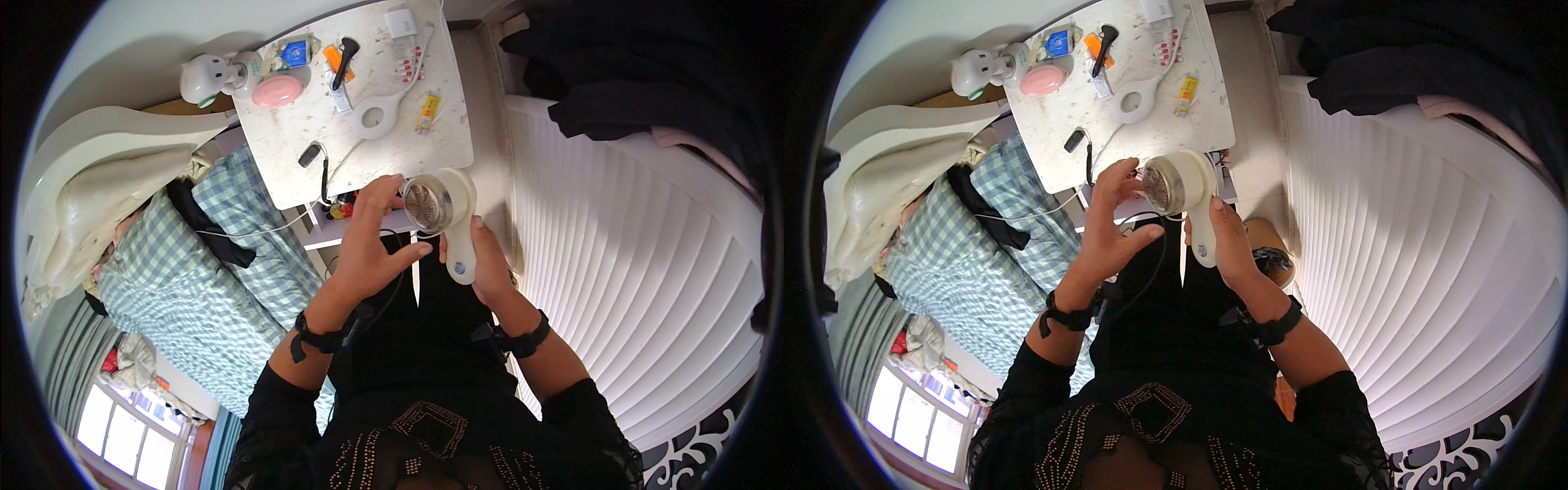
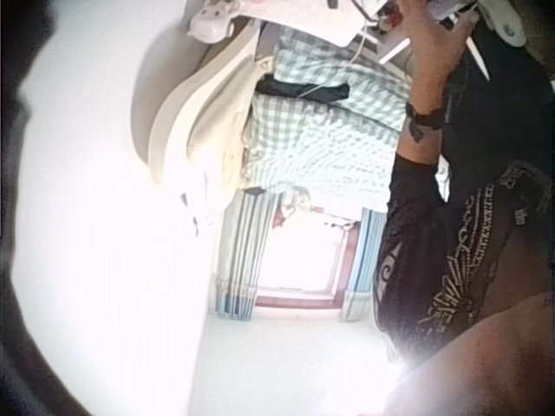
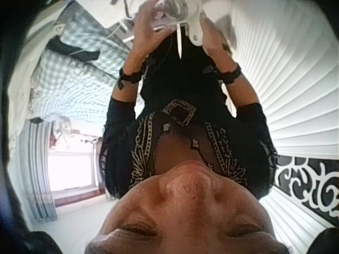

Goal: The person assembles two handheld massagers at a bedside table. They attach a circular head to a white massager body, then open a pink massager to insert batteries and close it. The person places both devices on the table and briefly opens a drawer.

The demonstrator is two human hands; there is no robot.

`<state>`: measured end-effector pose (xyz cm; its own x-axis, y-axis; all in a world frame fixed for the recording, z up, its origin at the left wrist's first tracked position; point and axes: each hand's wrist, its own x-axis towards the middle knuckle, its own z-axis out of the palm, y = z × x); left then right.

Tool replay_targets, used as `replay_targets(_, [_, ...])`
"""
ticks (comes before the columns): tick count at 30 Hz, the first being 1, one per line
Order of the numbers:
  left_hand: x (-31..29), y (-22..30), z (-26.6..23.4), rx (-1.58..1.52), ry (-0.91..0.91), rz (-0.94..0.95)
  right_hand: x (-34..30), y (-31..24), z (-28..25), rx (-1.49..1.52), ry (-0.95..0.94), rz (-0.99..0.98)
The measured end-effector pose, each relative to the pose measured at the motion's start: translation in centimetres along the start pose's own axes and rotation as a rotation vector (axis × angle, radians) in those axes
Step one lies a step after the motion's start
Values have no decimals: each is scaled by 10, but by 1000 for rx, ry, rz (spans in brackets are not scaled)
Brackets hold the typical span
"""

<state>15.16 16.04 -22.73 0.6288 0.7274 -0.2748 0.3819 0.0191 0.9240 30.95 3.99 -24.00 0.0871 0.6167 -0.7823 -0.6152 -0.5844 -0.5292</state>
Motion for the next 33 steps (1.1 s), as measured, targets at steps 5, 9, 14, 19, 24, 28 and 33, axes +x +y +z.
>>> replay_targets(5, [8,16,8,253,8,12,-1,2,3,-105,31,-75])
replay_targets(9, [10,17,13,270,4,-20,-2,4,6,-138,74,-106])
replay_targets(14, [5,16,15,171,60,-67,-3,7,8,-175,99,-118])
replay_targets(19, [2,11,9,201,31,-74,-5,5,8,-204,88,-73])
replay_targets(24, [0,7,8,105,8,-130,-6,3,11,-202,70,-89])
replay_targets(28, [0,6,7,68,-4,-266,-6,5,12,-228,59,-107])
replay_targets(33, [0,6,8,-27,17,-375,-5,8,13,-249,94,-106])
